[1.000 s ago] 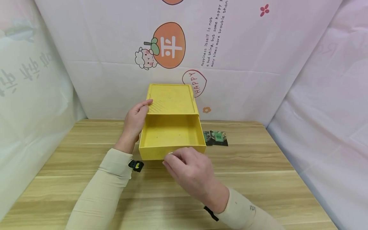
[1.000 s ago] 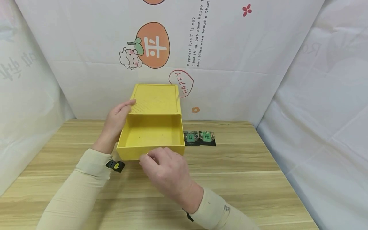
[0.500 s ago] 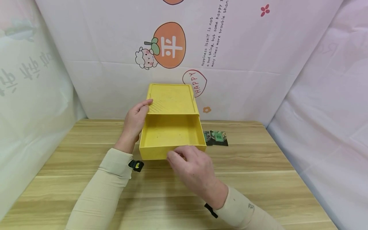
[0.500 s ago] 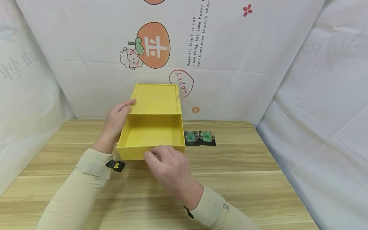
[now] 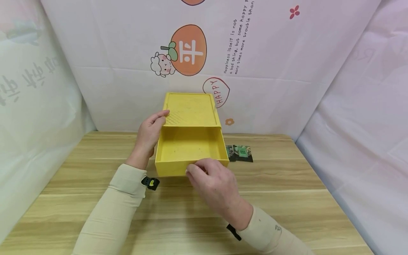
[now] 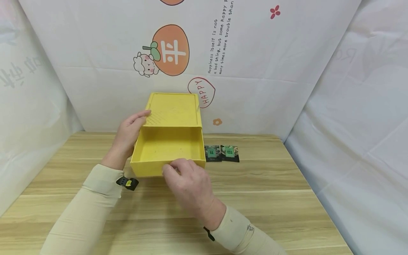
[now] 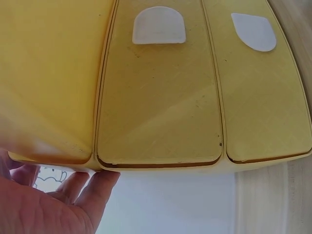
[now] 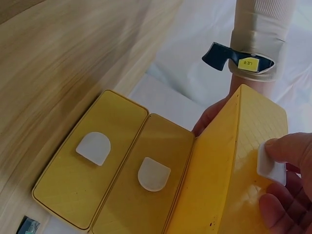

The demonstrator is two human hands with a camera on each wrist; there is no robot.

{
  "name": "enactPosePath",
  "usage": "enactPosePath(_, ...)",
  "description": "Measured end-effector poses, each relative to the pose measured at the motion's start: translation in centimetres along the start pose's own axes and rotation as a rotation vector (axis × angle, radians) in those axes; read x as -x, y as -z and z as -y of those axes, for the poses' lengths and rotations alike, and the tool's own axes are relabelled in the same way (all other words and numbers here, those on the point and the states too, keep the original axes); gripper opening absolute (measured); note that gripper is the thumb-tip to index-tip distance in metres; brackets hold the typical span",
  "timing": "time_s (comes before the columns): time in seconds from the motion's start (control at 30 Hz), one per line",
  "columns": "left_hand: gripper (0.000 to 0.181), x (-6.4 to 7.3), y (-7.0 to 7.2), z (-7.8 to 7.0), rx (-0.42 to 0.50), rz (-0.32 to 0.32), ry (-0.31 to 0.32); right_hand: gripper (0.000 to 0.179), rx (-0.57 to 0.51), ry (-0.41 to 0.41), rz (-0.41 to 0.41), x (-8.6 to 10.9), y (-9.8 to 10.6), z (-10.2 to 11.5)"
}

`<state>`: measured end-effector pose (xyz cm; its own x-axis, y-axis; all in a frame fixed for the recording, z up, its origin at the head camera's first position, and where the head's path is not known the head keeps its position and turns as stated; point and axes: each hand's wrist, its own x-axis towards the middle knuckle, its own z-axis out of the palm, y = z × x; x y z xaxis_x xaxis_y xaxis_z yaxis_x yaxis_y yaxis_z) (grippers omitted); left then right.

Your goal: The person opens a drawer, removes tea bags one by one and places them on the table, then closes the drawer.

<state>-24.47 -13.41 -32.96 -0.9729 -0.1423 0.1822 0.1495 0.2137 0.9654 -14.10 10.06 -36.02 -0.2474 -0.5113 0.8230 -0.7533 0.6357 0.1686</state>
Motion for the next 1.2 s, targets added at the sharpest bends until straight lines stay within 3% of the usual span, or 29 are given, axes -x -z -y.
enactPosePath(0.13,0.043,0.1,0.1,-0.1,0.03,0.011,0.018,0.009,-0.003,-0.004,-0.005,-0.1,-0.3,-0.2)
enactPosePath(0.4,0.042,-0.1,0.2,0.1,0.054,0.009,0.033,0.01,0.013,-0.028,0.061,-0.5,-0.4,-0.6)
enactPosePath(1.2,0.04,-0.2,0.2,0.2,0.066,0.015,0.021,0.009,0.0,-0.06,0.078,-1.6,-1.7,-1.9)
